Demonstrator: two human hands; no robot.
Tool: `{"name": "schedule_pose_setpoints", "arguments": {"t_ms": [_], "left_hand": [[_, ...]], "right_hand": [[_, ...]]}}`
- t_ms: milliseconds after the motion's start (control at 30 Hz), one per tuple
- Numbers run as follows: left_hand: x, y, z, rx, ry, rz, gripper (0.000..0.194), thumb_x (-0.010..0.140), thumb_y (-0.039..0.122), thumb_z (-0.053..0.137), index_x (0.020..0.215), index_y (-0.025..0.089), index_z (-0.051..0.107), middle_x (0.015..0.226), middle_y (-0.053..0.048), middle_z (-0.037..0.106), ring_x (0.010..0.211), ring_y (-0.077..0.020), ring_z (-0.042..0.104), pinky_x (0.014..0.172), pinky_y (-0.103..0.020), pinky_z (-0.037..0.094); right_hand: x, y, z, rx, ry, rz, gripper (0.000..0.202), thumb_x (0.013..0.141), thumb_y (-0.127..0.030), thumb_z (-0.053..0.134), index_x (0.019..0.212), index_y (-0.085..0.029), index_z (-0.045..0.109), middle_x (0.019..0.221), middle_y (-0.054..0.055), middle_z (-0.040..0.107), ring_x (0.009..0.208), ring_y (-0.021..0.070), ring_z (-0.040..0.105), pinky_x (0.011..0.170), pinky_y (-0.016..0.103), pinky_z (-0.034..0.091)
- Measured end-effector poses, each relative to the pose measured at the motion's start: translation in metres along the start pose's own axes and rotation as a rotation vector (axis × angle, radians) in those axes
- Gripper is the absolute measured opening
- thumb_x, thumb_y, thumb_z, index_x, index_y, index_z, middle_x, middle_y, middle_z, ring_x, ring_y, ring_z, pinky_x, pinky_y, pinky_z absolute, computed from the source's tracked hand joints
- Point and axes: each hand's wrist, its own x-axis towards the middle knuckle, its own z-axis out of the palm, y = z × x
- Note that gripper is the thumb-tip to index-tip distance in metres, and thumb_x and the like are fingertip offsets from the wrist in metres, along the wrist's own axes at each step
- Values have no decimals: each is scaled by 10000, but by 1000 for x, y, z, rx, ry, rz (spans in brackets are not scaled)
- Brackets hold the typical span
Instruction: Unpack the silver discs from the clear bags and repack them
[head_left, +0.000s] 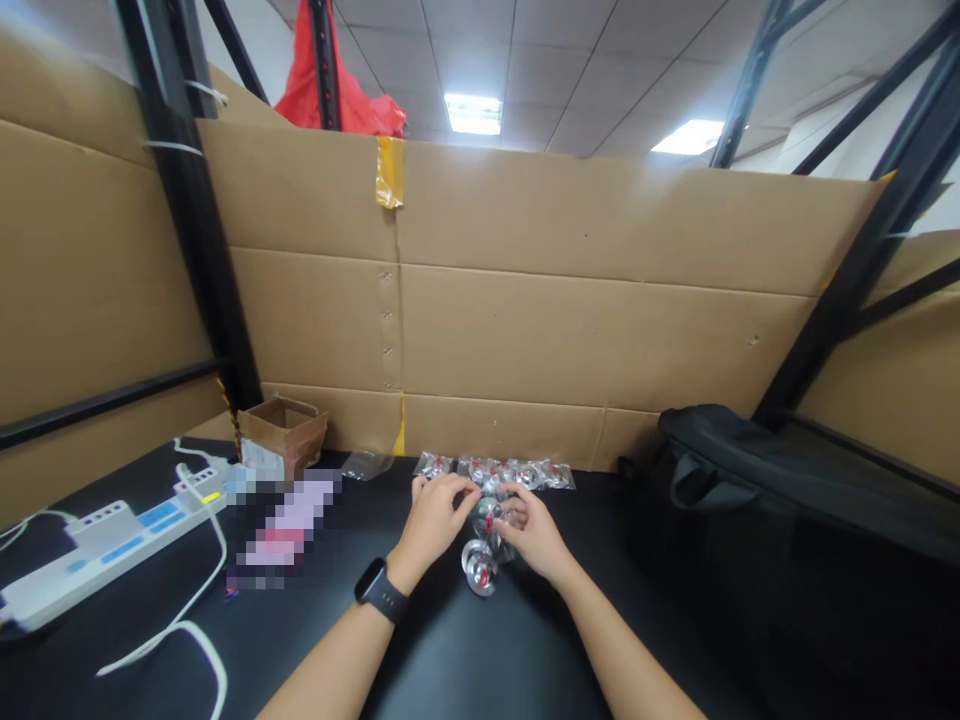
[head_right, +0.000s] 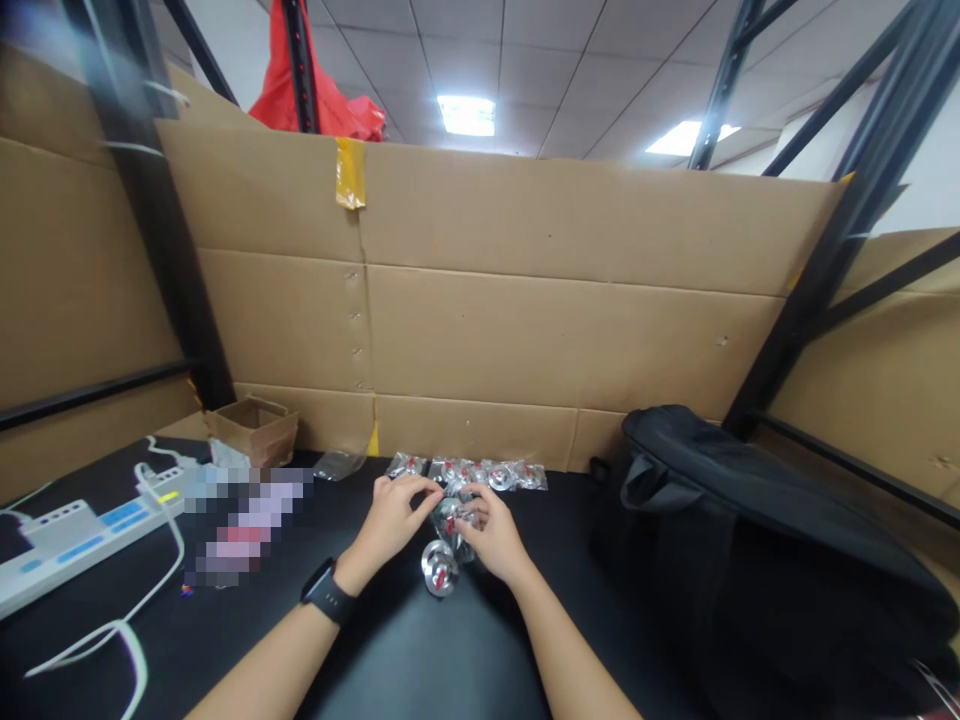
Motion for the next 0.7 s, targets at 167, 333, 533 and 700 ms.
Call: {"name": "schedule_pose_setpoints", "arguments": {"t_ms": [167,333,533,700], "left_hand": [[-1,-4,3,51,9,-44,235,972,360,503,908,283,715,975,3,747,965,-210,622,826,-362,274],[-1,-3,3,76,57,-40,235,972,358,500,921,273,713,995,-11,749,982,-216,620,817,-359,277],[0,5,-1,73,83,-13,231,979,359,496,936,277,708,1012,-6,752,987,-207,625,818,-358,276],[1,8,-7,74,128,-22,217,984,357,495,947,278,693,1025,4,749,994,-199,630,815,-353,279]], "right_hand": [[2,4,-5,-140,9,-32,400,774,-258,700,1150,-225,565,801,-17,638,668,139,590,636,252,468],[4,13,-11,-172,-14,-2,508,740,-213,704,1213,-223,517,804,-24,650,663,131,599,671,259,491],[4,13,-20,-189,-61,54,481,751,-234,695,1199,-222,521,824,-10,679,650,135,624,639,255,489],[2,11,-28,-249,-86,65,528,763,-214,669,1257,-231,482,819,-12,702,633,143,630,607,253,483]]}}
